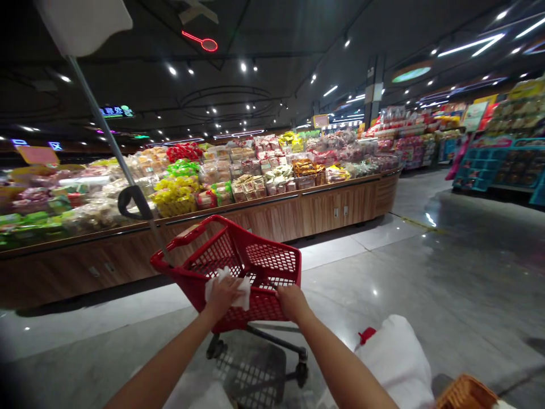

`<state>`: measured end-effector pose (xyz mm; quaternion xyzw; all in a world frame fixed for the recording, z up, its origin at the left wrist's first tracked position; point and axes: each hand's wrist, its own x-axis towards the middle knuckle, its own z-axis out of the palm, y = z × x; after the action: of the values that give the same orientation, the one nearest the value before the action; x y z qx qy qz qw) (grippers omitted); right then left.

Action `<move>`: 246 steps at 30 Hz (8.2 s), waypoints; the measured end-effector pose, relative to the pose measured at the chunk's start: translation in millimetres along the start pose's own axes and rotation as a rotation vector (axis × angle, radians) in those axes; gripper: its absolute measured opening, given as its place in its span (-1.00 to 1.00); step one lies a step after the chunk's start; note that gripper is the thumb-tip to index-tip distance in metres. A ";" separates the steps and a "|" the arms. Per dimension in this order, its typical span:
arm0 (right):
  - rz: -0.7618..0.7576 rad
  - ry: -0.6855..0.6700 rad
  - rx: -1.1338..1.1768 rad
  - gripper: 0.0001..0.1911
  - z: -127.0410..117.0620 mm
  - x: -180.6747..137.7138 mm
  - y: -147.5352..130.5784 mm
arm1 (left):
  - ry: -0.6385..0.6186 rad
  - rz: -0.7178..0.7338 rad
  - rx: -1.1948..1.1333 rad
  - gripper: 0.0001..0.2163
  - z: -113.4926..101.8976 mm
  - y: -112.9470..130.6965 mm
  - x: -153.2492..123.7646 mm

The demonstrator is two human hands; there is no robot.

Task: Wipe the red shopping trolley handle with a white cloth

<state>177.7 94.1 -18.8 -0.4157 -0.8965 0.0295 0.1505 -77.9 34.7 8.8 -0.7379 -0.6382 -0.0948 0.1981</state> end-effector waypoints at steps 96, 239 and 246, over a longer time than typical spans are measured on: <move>-0.085 0.046 0.088 -0.68 -9.4 -6.3 95.9 | -0.004 0.138 0.234 -0.67 -82.3 -71.5 -37.1; -0.033 0.224 -0.214 -0.52 -124.0 29.9 3.4 | 0.086 -0.224 -0.184 -0.45 -118.0 -3.4 51.7; -0.098 0.219 -0.186 -0.56 -129.5 39.9 42.0 | 0.235 -0.181 -0.167 -0.51 -102.6 21.1 44.6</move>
<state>222.4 142.2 106.9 -0.3844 -0.8928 -0.1064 0.2096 -38.2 30.4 115.3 -0.6749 -0.6645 -0.2507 0.2001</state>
